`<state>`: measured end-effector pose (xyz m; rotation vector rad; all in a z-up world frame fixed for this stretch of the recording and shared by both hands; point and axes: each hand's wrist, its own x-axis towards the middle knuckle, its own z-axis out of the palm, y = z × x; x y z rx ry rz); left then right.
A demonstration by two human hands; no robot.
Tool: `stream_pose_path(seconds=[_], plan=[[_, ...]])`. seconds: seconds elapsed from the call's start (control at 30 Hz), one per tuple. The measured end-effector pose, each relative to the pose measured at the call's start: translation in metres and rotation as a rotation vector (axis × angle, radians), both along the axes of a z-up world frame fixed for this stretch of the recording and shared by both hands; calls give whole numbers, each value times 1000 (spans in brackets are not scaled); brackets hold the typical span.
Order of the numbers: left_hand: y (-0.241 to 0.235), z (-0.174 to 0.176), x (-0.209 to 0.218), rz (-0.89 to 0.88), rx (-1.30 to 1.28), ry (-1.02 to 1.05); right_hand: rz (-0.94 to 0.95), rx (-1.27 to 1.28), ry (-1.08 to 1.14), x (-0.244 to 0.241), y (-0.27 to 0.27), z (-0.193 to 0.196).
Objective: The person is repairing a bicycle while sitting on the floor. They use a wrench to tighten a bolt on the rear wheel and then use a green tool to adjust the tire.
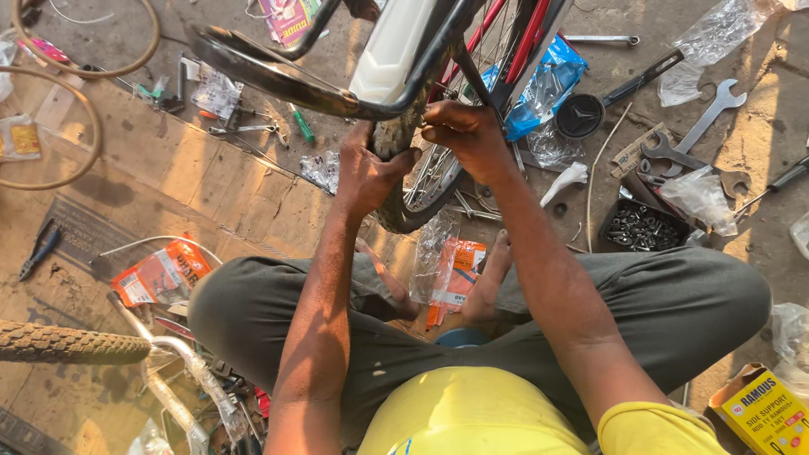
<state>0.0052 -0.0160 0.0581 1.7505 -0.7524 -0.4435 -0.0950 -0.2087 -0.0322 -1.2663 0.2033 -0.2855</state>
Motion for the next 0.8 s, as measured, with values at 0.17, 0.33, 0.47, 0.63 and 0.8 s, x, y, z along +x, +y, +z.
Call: stream_pose_path(seconds=[0.17, 0.33, 0.47, 0.63, 0.8], plan=[[1, -1, 0, -27, -62, 24, 187, -137, -18, 4, -5, 26], [1, 4, 3, -47, -140, -2, 286, -209, 130, 13, -15, 54], [5, 4, 2, -9, -11, 40, 341, -214, 122, 11, -17, 54], [3, 2, 4, -4, 42, 65, -77, -626, 89, 11, 14, 46], [1, -4, 1, -15, -40, 7, -746, -1276, -412, 31, 43, 36]])
